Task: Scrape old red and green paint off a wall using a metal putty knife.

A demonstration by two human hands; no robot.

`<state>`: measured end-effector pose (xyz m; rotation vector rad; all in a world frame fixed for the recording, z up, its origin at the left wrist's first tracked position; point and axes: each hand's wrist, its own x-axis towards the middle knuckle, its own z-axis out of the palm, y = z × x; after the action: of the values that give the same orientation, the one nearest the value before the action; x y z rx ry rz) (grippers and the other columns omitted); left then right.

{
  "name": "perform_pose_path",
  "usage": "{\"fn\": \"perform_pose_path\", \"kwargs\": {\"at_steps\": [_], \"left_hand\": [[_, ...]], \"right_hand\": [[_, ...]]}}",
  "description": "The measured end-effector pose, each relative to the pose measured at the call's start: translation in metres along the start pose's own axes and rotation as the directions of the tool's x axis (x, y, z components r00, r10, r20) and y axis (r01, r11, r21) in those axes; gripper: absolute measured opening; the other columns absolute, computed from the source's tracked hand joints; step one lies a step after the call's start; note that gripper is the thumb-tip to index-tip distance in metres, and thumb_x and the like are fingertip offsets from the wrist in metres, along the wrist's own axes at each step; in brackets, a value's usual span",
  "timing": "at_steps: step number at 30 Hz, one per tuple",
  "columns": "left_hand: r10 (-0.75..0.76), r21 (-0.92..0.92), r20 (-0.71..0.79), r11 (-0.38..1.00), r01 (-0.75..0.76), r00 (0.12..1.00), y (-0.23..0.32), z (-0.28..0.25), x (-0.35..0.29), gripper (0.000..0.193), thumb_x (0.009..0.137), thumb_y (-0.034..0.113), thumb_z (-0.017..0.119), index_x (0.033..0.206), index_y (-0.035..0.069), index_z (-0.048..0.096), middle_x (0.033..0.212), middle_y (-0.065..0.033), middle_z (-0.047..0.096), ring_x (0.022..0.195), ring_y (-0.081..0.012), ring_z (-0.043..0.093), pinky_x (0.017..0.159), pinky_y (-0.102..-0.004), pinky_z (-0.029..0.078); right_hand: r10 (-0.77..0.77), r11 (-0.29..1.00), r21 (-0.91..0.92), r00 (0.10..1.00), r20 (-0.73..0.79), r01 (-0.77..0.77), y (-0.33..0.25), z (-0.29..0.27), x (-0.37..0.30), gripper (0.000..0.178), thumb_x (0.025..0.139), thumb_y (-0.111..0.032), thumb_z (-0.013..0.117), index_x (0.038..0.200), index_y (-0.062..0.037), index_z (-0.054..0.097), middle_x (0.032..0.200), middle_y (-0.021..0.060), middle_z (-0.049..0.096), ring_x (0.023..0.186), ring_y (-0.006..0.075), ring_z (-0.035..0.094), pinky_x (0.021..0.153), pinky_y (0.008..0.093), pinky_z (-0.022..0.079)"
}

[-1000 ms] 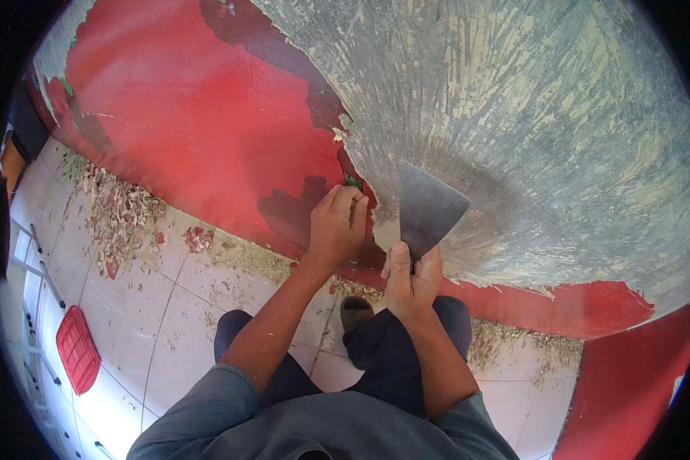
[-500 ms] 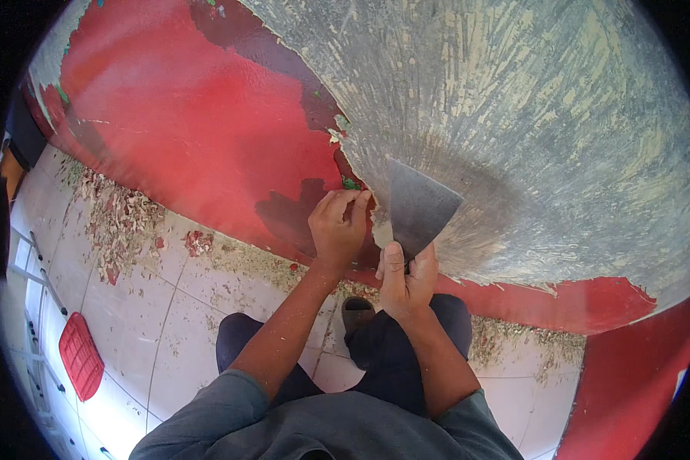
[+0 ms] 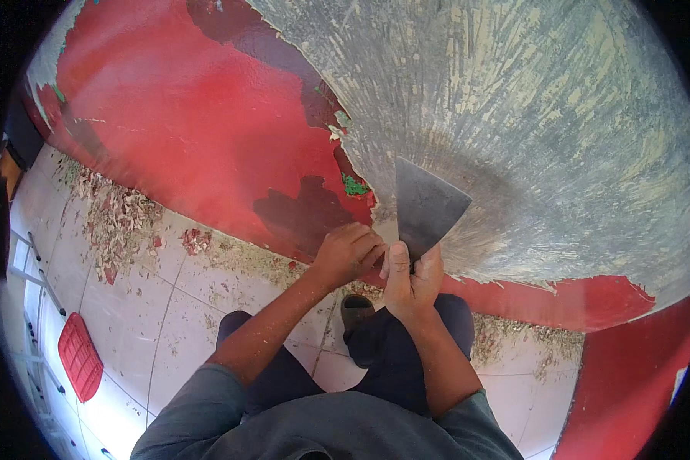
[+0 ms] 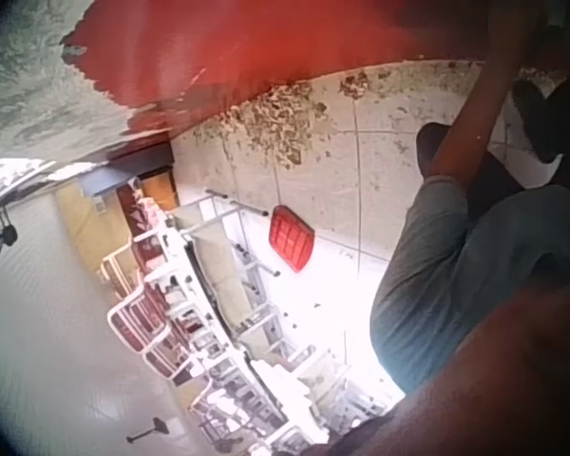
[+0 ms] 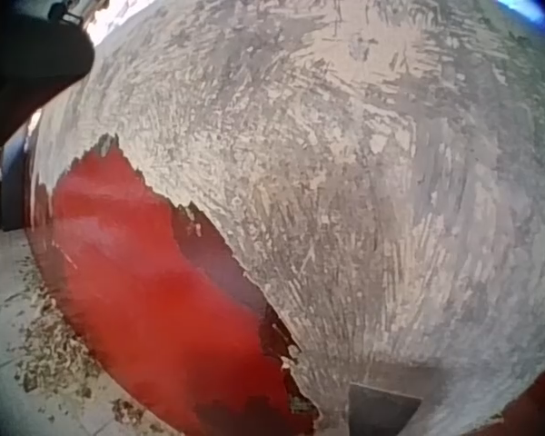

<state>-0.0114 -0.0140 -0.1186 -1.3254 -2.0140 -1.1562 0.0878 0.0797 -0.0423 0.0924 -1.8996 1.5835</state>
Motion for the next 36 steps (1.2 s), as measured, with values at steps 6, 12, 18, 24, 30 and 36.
{"fn": "perform_pose_path", "kwargs": {"at_steps": [6,12,18,24,30,36], "left_hand": [[-0.218,-0.099,-0.412,0.976,0.194,0.885,0.008,-0.007,0.019,0.023,0.070,0.013,0.075,0.089,0.007,0.063,0.085,-0.0070,0.061,0.072,-0.0256,0.060,0.064,-0.0339,0.051],[-0.055,0.049,-0.512,0.994,0.094,0.857,-0.018,-0.008,0.031,0.026,0.070,0.008,0.075,0.093,0.004,0.064,0.084,-0.0078,0.061,0.071,-0.0256,0.059,0.062,-0.0339,0.049],[-0.013,0.030,-0.424,0.999,0.028,0.906,-0.019,-0.005,0.025,0.015,0.073,0.004,0.070,0.085,0.003,0.061,0.082,-0.0088,0.060,0.072,-0.0262,0.058,0.061,-0.0351,0.048],[-0.057,0.012,-0.334,0.998,0.065,0.941,-0.018,-0.011,0.005,0.010,0.075,0.005,0.067,0.081,0.003,0.059,0.082,-0.0090,0.061,0.071,-0.0260,0.058,0.062,-0.0355,0.048],[-0.660,-0.557,-0.091,0.655,0.511,0.746,0.000,-0.009,0.002,0.026,0.085,0.029,0.064,0.078,0.004,0.059,0.073,-0.0075,0.061,0.060,-0.0154,0.057,0.054,-0.0286,0.045],[-0.799,-0.784,0.464,-0.170,0.597,0.381,0.003,-0.008,0.034,0.041,0.088,0.044,0.059,0.075,0.005,0.061,0.068,-0.0046,0.062,0.056,-0.0094,0.053,0.052,-0.0237,0.043]], "right_hand": [[0.007,1.000,0.001,1.000,0.017,-0.007,-0.002,-0.001,-0.003,0.026,0.096,-0.015,0.046,0.118,-0.0031,0.039,0.062,0.0027,0.047,0.047,0.0078,0.045,0.044,0.0209,0.038],[-0.009,1.000,0.016,1.000,0.003,0.009,-0.009,0.005,-0.002,0.023,0.095,-0.015,0.046,0.112,-0.0002,0.042,0.064,0.0027,0.050,0.048,0.0076,0.046,0.045,0.0216,0.039],[-0.016,1.000,0.019,1.000,0.006,0.016,-0.006,0.002,-0.002,0.020,0.095,-0.014,0.046,0.107,0.0015,0.044,0.066,0.0032,0.052,0.048,0.0071,0.046,0.044,0.0218,0.039],[0.000,1.000,0.031,1.000,-0.012,0.000,-0.002,-0.002,-0.002,0.021,0.095,-0.014,0.046,0.109,0.0020,0.043,0.069,0.0036,0.052,0.049,0.0072,0.046,0.045,0.0219,0.039],[0.049,0.998,0.035,0.999,0.008,-0.049,-0.004,0.003,-0.001,0.022,0.096,-0.017,0.047,0.112,-0.0033,0.040,0.064,0.0023,0.047,0.049,0.0073,0.044,0.045,0.0207,0.039],[0.021,0.999,0.027,0.999,0.036,-0.022,-0.004,0.006,-0.001,0.023,0.096,-0.015,0.047,0.114,-0.0031,0.041,0.067,0.0025,0.048,0.052,0.0072,0.045,0.047,0.0210,0.040]]}}
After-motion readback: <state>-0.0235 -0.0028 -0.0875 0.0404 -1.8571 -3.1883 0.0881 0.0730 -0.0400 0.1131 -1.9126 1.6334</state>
